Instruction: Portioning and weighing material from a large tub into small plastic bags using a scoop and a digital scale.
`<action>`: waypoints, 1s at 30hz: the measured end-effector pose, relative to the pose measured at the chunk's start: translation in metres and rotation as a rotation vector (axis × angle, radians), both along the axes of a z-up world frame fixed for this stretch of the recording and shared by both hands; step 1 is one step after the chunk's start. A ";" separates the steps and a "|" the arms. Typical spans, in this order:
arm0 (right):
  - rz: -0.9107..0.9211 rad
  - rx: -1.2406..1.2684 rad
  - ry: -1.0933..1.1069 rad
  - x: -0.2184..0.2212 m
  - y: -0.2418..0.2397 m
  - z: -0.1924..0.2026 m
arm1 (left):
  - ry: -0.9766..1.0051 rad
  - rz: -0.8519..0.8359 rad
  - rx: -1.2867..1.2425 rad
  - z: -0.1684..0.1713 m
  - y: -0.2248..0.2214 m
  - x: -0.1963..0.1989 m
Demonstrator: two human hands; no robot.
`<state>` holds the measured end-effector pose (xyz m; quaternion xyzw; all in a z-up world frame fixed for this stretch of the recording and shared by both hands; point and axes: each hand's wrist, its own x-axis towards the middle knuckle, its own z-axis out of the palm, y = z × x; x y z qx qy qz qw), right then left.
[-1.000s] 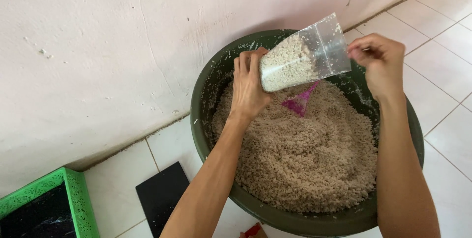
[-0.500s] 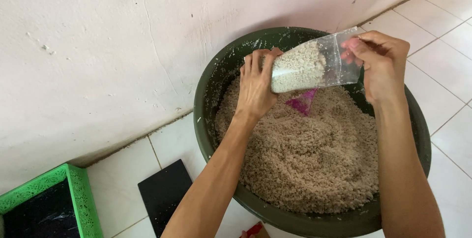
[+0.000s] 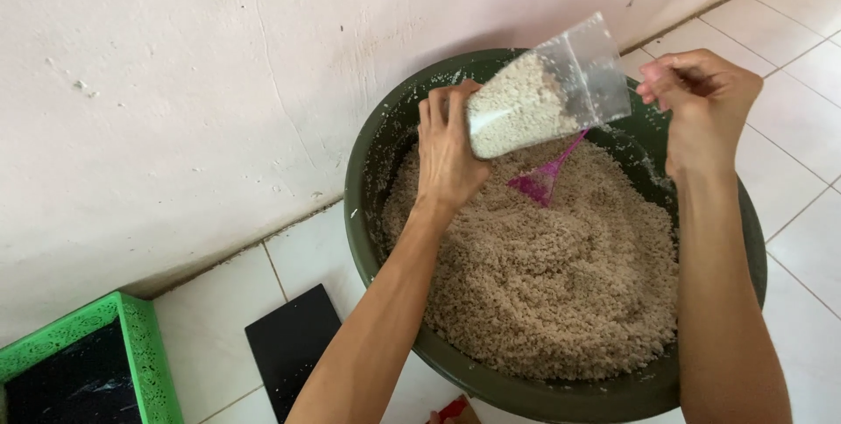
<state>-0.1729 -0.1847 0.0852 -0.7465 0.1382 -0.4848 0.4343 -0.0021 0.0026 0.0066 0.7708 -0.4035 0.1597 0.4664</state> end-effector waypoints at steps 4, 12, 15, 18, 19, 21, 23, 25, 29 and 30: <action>-0.037 -0.036 0.389 0.002 0.005 0.010 | 0.058 -0.051 -0.101 0.009 0.006 -0.005; 0.227 0.049 0.730 0.005 0.040 0.009 | 0.280 -0.341 -0.319 -0.010 0.001 0.006; 0.424 0.089 0.516 0.023 0.038 -0.004 | 0.287 -0.402 -0.342 -0.011 -0.004 0.004; 0.551 0.125 0.397 0.027 0.077 0.019 | 0.331 -0.533 -0.345 -0.009 -0.001 0.002; 0.553 0.126 0.397 0.030 0.063 0.004 | 0.331 -0.532 -0.345 -0.006 0.001 0.000; 0.595 0.123 0.422 0.035 0.036 -0.027 | 0.421 -0.629 -0.316 -0.002 0.004 -0.008; 0.635 0.166 0.383 0.032 0.050 -0.014 | 0.449 -0.659 -0.318 0.013 0.009 -0.018; 0.678 0.205 0.346 0.031 0.064 0.000 | 0.477 -0.684 -0.324 0.026 0.014 -0.026; 0.826 0.207 0.244 0.036 0.086 0.004 | 0.512 -0.613 -0.359 0.036 0.023 -0.030; 0.856 0.223 0.230 0.037 0.089 0.001 | 0.495 -0.590 -0.388 0.037 0.024 -0.029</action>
